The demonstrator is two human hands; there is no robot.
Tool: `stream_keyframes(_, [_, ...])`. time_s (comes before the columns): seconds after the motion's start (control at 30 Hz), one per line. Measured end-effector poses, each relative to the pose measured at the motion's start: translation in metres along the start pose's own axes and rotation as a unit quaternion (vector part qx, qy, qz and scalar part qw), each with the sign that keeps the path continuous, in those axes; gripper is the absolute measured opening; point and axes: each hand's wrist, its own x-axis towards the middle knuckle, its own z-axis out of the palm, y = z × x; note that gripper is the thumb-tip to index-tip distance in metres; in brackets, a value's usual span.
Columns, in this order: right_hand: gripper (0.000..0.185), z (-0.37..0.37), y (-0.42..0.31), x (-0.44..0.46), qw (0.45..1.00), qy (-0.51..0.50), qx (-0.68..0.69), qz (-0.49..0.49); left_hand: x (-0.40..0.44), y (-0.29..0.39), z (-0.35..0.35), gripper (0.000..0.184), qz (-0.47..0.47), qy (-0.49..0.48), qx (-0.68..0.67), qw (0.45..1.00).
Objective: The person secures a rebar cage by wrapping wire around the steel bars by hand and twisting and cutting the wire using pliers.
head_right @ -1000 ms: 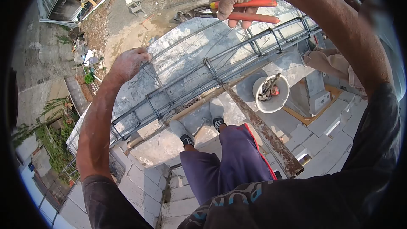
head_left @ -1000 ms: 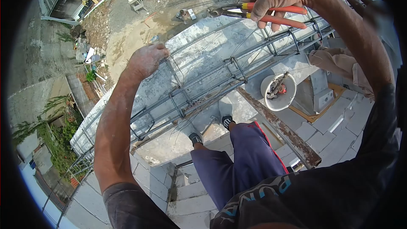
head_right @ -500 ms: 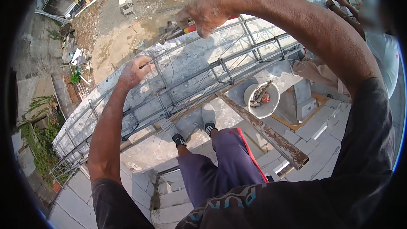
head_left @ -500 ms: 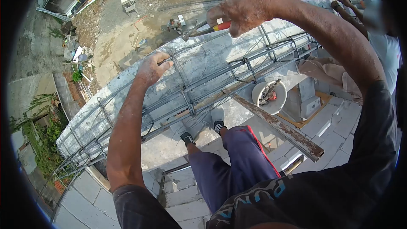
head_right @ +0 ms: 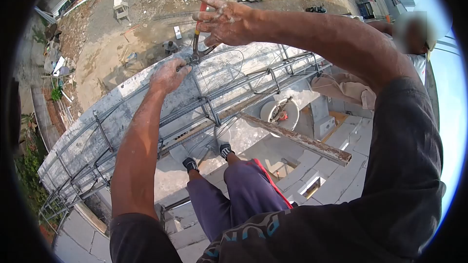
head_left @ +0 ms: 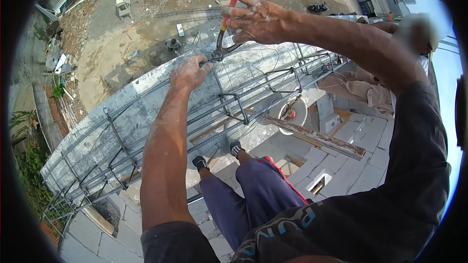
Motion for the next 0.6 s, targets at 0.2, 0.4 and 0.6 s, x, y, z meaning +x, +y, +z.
stream_keyframes(0.2, [0.033,-0.005,0.008,0.017,0.998,-0.004,-0.040,-0.048,-0.003,0.006,-0.005,0.043,-0.040,-0.033,0.015,0.999])
stream_keyframes(0.4, [0.015,0.001,0.019,0.029,0.989,0.015,-0.008,-0.147,-0.001,0.002,-0.001,0.045,-0.029,-0.022,0.001,0.999])
stream_keyframes(0.6, [0.015,-0.020,-0.005,0.025,0.995,-0.063,0.068,0.035,-0.002,0.002,0.000,0.045,-0.016,-0.014,0.013,1.000])
